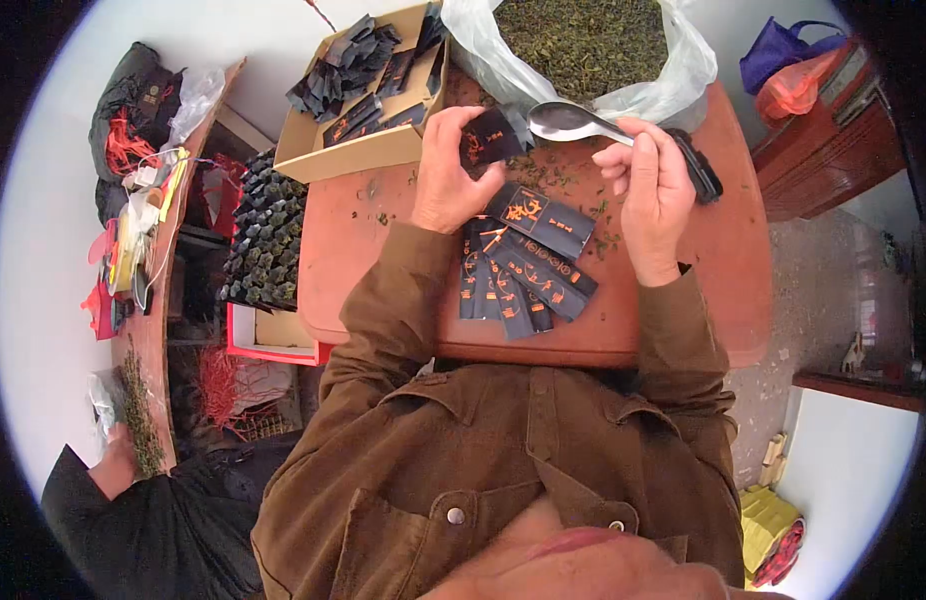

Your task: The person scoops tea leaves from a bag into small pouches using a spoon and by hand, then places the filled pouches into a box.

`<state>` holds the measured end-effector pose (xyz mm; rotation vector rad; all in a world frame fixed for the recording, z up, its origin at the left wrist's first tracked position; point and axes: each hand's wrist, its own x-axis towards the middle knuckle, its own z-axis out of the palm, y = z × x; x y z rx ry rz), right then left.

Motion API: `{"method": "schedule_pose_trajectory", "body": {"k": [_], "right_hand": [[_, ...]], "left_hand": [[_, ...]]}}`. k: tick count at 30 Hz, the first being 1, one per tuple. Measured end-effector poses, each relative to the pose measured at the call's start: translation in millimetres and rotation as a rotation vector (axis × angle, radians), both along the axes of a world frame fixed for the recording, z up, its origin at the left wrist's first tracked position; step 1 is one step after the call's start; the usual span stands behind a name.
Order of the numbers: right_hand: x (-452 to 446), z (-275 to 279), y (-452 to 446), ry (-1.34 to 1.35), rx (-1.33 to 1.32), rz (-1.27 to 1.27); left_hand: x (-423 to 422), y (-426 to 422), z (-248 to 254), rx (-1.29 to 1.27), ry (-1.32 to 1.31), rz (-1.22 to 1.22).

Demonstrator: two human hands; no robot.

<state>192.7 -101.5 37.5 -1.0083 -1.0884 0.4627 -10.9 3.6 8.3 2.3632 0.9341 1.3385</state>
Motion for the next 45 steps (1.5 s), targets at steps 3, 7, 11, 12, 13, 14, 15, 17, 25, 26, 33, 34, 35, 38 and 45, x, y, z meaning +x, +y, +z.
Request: {"method": "schedule_pose_trajectory", "body": {"k": [3,7,11,12,13,14,15,17,25,26,33,34,35,38,45], "right_hand": [[-7,-2,0,-0.114,0.014,-0.025],[-10,-8,2,-0.163,-0.079,0.094],[-8,-7,5,0.067,-0.198,0.197],[-6,-8,7,0.092,-0.196,0.221],[-5,-10,8,0.117,-0.194,0.245],[-5,-11,9,0.142,-0.192,0.269],[-6,-9,7,0.047,-0.163,0.201],[-10,-3,2,-0.142,-0.103,0.064],[-10,-4,2,-0.213,-0.089,0.067],[-6,-7,5,-0.104,-0.107,0.106],[-2,-7,6,-0.016,-0.073,0.114],[-4,-7,5,-0.067,-0.057,0.099],[-4,-7,4,-0.09,-0.05,0.072],[-6,-5,5,-0.094,-0.028,0.036],[14,11,19,0.136,-0.011,0.015]], "left_hand": [[2,2,-4,0.065,-0.004,0.002],[7,-5,-3,0.091,0.007,0.022],[10,-8,-5,0.139,-0.002,0.05],[10,-7,-5,0.146,-0.007,0.059],[10,-7,-6,0.152,-0.012,0.067],[10,-6,-6,0.124,-0.01,0.045],[10,-5,-7,0.098,-0.009,0.023],[11,-6,-5,0.063,0.001,0.006],[20,-12,-1,-0.113,-0.083,-0.151],[21,-11,0,-0.117,-0.081,-0.155],[33,-8,-1,-0.111,-0.155,-0.104],[33,-8,-2,-0.125,-0.154,-0.092],[32,-7,-4,-0.12,-0.158,-0.092],[27,-4,-6,-0.132,-0.178,-0.088],[24,1,-11,-0.313,-0.21,-0.133]]}}
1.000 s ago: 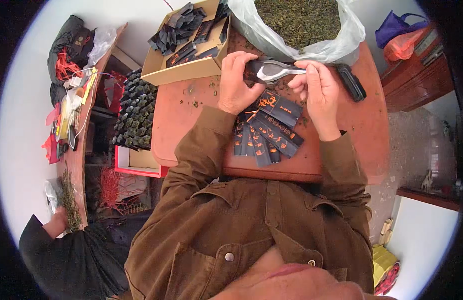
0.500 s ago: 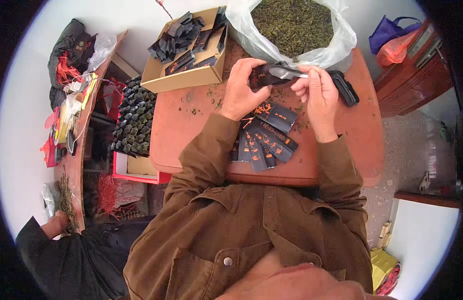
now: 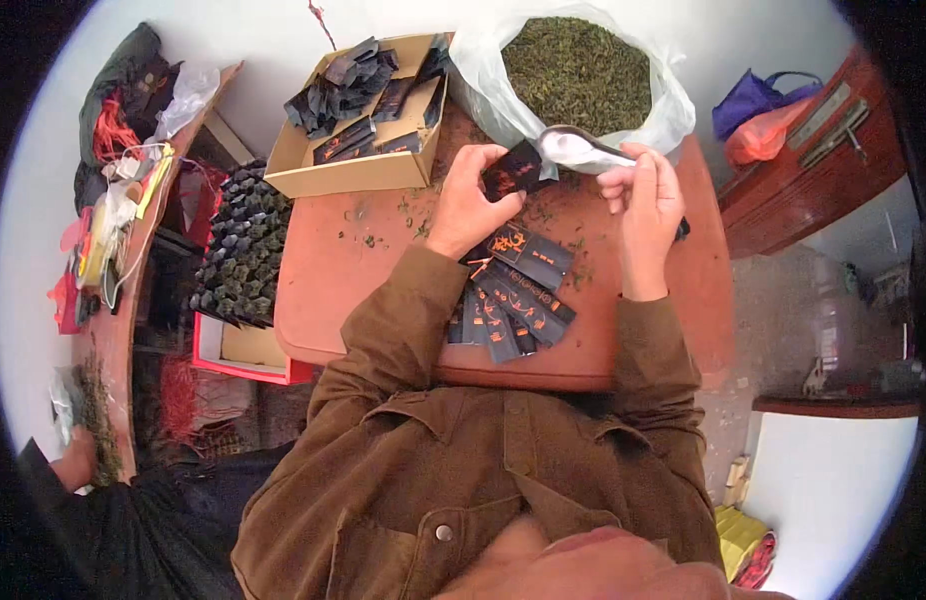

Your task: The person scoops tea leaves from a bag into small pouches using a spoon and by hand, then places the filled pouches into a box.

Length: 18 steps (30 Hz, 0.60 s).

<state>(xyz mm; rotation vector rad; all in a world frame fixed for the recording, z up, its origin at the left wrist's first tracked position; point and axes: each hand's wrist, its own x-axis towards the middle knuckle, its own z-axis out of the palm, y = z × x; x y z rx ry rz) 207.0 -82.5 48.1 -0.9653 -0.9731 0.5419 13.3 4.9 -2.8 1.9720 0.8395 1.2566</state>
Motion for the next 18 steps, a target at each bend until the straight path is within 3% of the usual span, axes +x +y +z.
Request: {"method": "schedule_pose_trajectory", "body": {"k": [6,9,14,18], "right_hand": [[38,32,45,-0.207,-0.076,-0.071],[29,41,39,-0.229,-0.083,-0.067],[-1,37,13,-0.262,-0.038,-0.108],[-12,23,5,-0.463,-0.069,-0.099]], "left_hand": [[-4,-2,2,0.107,0.042,0.056],[-3,2,-2,0.045,-0.081,0.057],[-6,3,-4,0.101,-0.044,0.106],[-3,1,-4,0.131,-0.033,0.119]]}}
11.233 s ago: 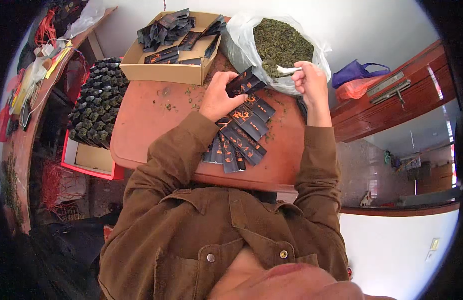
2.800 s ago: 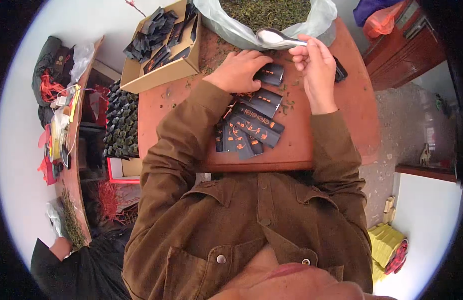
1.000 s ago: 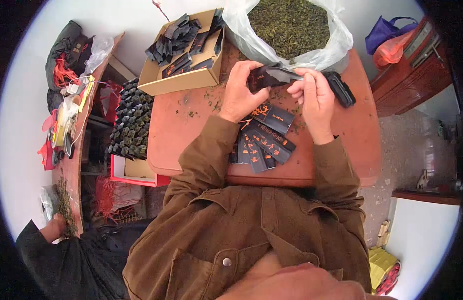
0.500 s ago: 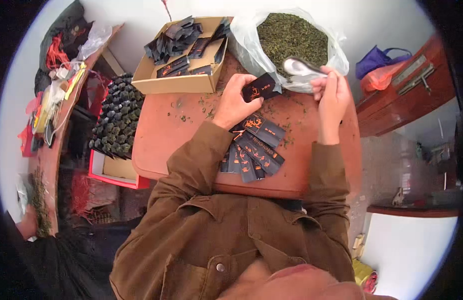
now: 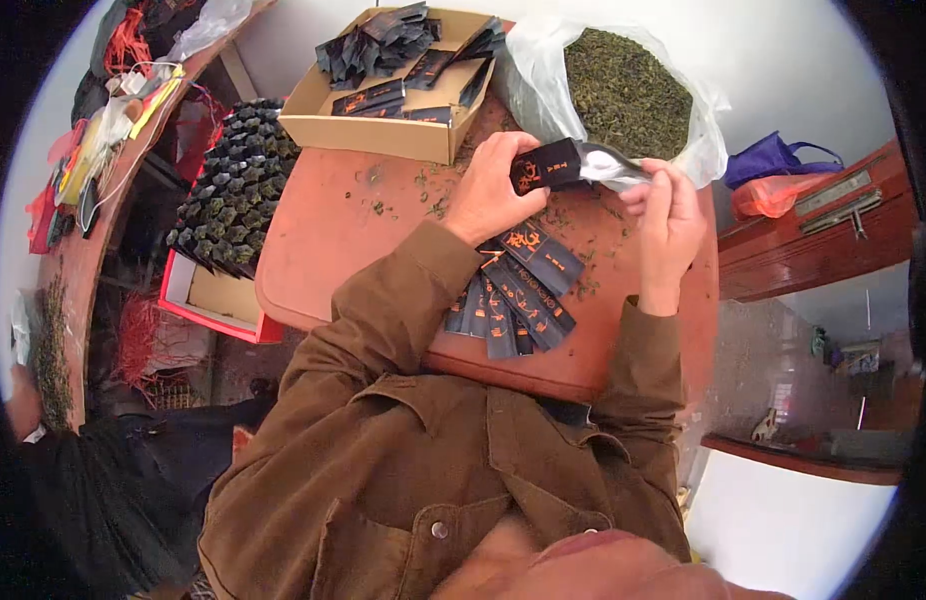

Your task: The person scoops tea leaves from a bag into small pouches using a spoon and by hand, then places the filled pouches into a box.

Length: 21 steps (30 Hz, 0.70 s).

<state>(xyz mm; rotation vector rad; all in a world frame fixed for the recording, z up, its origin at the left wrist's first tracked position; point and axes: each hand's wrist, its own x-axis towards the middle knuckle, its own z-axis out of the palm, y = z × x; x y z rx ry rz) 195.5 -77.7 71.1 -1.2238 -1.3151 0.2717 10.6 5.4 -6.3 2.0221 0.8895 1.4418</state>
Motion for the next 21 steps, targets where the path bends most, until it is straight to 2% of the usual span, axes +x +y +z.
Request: {"method": "schedule_pose_trajectory", "body": {"k": [1,4,5,8,11,17,21], "right_hand": [[0,-7,2,-0.055,-0.002,0.057],[-6,-11,3,0.298,-0.229,0.264],[-3,-15,6,0.391,-0.269,0.274],[9,-27,14,0.498,-0.287,0.33],[10,-29,13,0.48,-0.273,0.363],[2,-11,2,0.212,-0.147,0.192],[12,11,-1,0.221,-0.07,0.084]], "left_hand": [[1,-1,0,0.013,-0.003,0.003],[1,-7,4,-0.023,-0.009,-0.054],[-1,-4,2,0.04,0.06,-0.039],[-2,-5,3,0.102,0.138,0.007],[-3,-4,4,0.068,0.154,-0.005],[-5,-3,5,-0.063,0.013,-0.066],[-4,2,3,-0.03,-0.026,-0.053]]}}
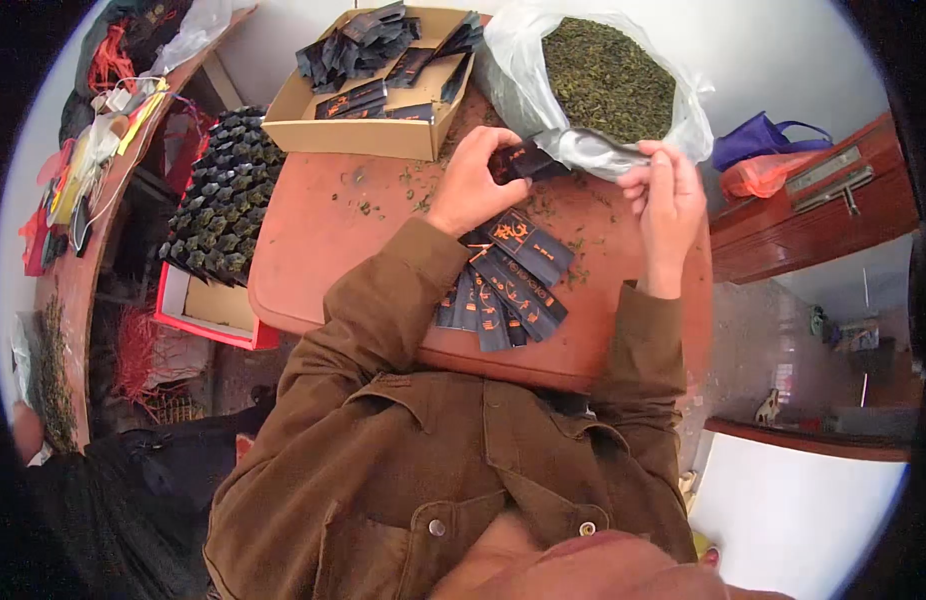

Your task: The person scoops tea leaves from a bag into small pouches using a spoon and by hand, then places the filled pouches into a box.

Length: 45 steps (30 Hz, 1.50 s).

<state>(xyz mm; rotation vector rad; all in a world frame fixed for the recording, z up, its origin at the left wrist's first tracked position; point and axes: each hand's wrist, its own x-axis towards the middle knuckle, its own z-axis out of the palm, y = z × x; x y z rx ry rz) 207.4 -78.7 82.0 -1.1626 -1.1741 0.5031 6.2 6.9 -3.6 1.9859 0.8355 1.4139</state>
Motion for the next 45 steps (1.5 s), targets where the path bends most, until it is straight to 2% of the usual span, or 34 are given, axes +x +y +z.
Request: {"method": "schedule_pose_trajectory", "body": {"k": [3,4,7,8,11,14,20,26,33,39,45], "right_hand": [[25,9,20,-0.124,0.064,-0.144],[38,6,34,-0.268,0.005,-0.261],[53,3,66,-0.823,-0.023,-0.405],[47,1,72,-0.784,-0.155,-0.412],[41,-22,93,-0.788,-0.267,-0.315],[37,-40,105,-0.581,-0.275,-0.29],[33,-32,97,-0.076,-0.381,-0.152],[54,-33,99,0.146,-0.304,-0.103],[64,-3,73,0.262,-0.29,0.018],[48,17,52,0.208,-0.317,0.158],[10,24,42,0.017,-0.35,0.115]], "left_hand": [[0,1,-1,-0.015,-0.018,0.009],[0,1,-1,-0.019,-0.015,0.008],[0,1,-1,-0.035,0.006,0.009],[-1,2,-2,-0.045,0.02,0.01],[-1,1,-1,-0.078,0.004,0.017],[0,2,-1,-0.118,-0.034,0.029],[0,-1,1,-0.135,-0.035,0.026],[1,-1,1,-0.115,-0.038,0.027],[2,-7,4,-0.093,0.001,0.058],[2,-8,4,-0.079,0.022,0.078],[1,-10,7,-0.108,0.06,0.08]]}}
